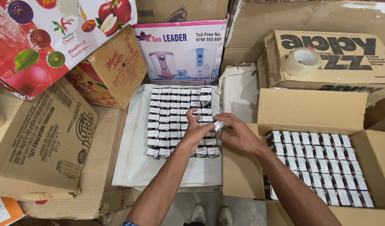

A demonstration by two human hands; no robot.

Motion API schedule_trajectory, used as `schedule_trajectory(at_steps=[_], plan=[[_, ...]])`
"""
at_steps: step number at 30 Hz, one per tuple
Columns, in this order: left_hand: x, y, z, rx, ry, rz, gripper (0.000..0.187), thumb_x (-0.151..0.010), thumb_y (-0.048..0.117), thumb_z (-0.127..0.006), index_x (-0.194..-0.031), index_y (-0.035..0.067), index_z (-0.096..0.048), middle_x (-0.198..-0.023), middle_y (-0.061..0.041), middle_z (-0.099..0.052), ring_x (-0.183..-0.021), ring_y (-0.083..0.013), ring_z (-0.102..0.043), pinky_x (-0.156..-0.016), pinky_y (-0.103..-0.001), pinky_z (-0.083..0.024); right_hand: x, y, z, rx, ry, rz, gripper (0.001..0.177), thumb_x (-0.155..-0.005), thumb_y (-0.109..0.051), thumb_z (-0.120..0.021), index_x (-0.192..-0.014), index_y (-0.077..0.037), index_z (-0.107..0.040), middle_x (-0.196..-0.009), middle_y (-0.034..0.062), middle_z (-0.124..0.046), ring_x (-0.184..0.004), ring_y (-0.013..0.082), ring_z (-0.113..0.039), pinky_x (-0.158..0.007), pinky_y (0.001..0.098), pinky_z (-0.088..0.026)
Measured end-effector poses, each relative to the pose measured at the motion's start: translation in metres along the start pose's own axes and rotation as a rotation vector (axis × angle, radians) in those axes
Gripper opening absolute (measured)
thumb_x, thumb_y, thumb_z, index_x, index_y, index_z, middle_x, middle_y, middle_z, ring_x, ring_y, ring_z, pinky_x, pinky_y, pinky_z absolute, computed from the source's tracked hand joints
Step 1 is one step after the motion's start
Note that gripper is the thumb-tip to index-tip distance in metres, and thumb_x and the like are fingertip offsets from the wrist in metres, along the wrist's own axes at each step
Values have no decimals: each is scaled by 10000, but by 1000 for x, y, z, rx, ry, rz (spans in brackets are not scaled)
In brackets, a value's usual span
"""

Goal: The person transfers small white boxes from a cardboard carton to a white cloth surface, arranging them in neat rows. The person handles the boxes one at a time, placing them in an organized pattern.

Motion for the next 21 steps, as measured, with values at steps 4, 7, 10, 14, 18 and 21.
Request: schedule_trajectory(at_steps=[4,7,10,14,18,21], plan=[[-24,-14,18,68,49,10,969,-741,116,-782,-1495,120,-174,-1434,-359,-249,-1227,-410,-449,-937,-540,-470,-18,9,-8,-77,43,-66,592,-800,58,-680,-1377,-70,-633,-1390,171,-580,-1258,407,-607,-1028,467,-545],[-34,-15,20,155,58,59,1004,-760,158,-825,-1524,87,-177,-1401,-337,-318,-1152,-333,-496,-827,-355,-512,-37,21,-11,-58,113,-115,539,-842,48,-728,-1361,-79,-663,-1323,191,-613,-1169,448,-661,-945,468,-595],[-52,-28,25,205,60,56,999,-814,239,-836,-1555,47,-194,-1355,-274,-435,-1178,-281,-535,-912,-331,-505,-55,37,-15,-19,180,-114,505,-849,21,-746,-1339,-75,-669,-1278,197,-630,-1127,440,-680,-894,460,-610],[-75,-45,28,128,22,70,662,-992,270,-685,-1526,22,-385,-1462,-286,-440,-1340,-350,-492,-1053,-437,-448,-78,70,-21,107,246,-140,485,-848,4,-746,-1320,-86,-678,-1226,145,-664,-1079,364,-715,-833,410,-638],[-64,-20,18,161,-80,82,752,-1053,549,-467,-1547,-7,-353,-1641,-292,-171,-1528,-456,-118,-1233,-579,-123,-91,76,-27,87,303,-170,467,-848,31,-720,-1307,-42,-677,-1242,189,-669,-1075,392,-710,-905,442,-607],[-74,-24,17,217,-77,94,807,-1052,594,-404,-1558,-29,-315,-1650,-316,-106,-1528,-474,-58,-1240,-586,-77,-97,78,-29,110,310,-198,470,-847,4,-720,-1309,-65,-676,-1232,186,-676,-1057,378,-714,-907,438,-614]])
Point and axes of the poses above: each hand's wrist, its own x-axis away from the middle knuckle, its own z-axis out of the back of the hand, y = z × x, the point moved 3 cm from there along -x, towards the middle knuckle
